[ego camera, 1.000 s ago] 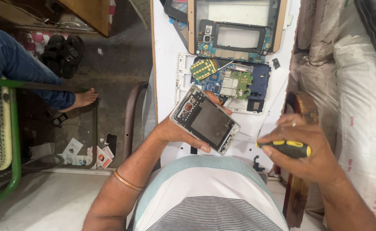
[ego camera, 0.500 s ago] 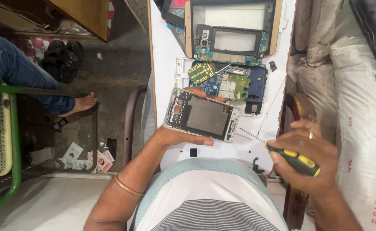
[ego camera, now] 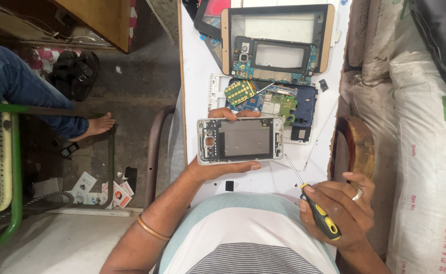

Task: The person repairs a disassembled mobile phone at a cluttered workbench, holding the phone frame in one hand and using a screwdriver to unscrew and pry at the internal components. They reposition the phone repeatedly, work on its edges and interior, and handle the separated frame and back cover by hand.

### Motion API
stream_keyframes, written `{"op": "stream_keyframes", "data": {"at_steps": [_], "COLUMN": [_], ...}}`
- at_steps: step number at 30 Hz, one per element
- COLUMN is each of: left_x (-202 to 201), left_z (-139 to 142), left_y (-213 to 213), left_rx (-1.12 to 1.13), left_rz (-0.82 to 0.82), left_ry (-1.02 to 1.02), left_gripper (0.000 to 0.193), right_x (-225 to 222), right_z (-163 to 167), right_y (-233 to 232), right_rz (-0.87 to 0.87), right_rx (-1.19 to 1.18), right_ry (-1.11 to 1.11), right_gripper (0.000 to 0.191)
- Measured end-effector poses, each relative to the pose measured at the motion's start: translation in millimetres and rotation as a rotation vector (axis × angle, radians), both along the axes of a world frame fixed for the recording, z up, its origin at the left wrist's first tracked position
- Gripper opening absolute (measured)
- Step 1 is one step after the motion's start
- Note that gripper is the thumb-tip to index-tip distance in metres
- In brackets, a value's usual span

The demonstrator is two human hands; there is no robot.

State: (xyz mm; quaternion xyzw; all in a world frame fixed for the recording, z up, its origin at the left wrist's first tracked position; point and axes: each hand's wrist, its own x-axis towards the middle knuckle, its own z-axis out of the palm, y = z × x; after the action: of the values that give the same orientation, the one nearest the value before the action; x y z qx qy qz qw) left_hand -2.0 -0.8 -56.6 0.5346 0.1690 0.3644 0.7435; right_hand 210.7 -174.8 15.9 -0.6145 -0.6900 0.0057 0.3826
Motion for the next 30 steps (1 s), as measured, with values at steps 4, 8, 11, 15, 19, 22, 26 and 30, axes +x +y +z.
{"op": "stream_keyframes", "data": {"at_steps": [4, 8, 11, 15, 19, 22, 26, 30], "left_x": [2.0, 2.9, 2.8, 3.5, 5.3, 5.0, 4.2, 4.9], "left_z": [-2.3, -5.4, -7.3, -9.1, -8.9, -7.2, -4.8, -4.8], "left_y": [-2.5, -2.5, -2.8, -3.1, -4.7, -6.0, -6.8, -6.4], "left_rx": [-0.003, 0.013, 0.018, 0.029, 0.041, -0.002, 0.032, 0.041], "left_rz": [0.007, -0.006, -0.007, 0.007, 0.020, 0.006, 0.027, 0.032], "left_ry": [-0.032, -0.017, -0.005, 0.004, -0.021, -0.057, -0.035, -0.023], "left_gripper": [0.083, 0.082, 0.083, 0.085, 0.084, 0.083, 0.083, 0.083], "right_x": [-0.8, -0.1, -0.1, -0.5, -0.8, -2.6, -5.8, -9.2], "right_z": [-0.3, -3.1, -5.4, -6.7, -4.4, -4.1, -5.2, -3.3], "right_y": [1.6, 4.4, 6.0, 7.1, 5.9, 6.7, 10.9, 13.1], "right_rz": [-0.019, -0.013, -0.012, -0.035, -0.022, -0.025, -0.022, -0.022], "right_rx": [-0.011, -0.025, -0.033, -0.048, -0.043, -0.046, -0.032, -0.032], "right_ry": [-0.050, -0.057, -0.061, -0.069, -0.072, -0.093, -0.101, -0.137], "right_gripper": [0.024, 0.025, 0.026, 0.027, 0.027, 0.028, 0.029, 0.029]}}
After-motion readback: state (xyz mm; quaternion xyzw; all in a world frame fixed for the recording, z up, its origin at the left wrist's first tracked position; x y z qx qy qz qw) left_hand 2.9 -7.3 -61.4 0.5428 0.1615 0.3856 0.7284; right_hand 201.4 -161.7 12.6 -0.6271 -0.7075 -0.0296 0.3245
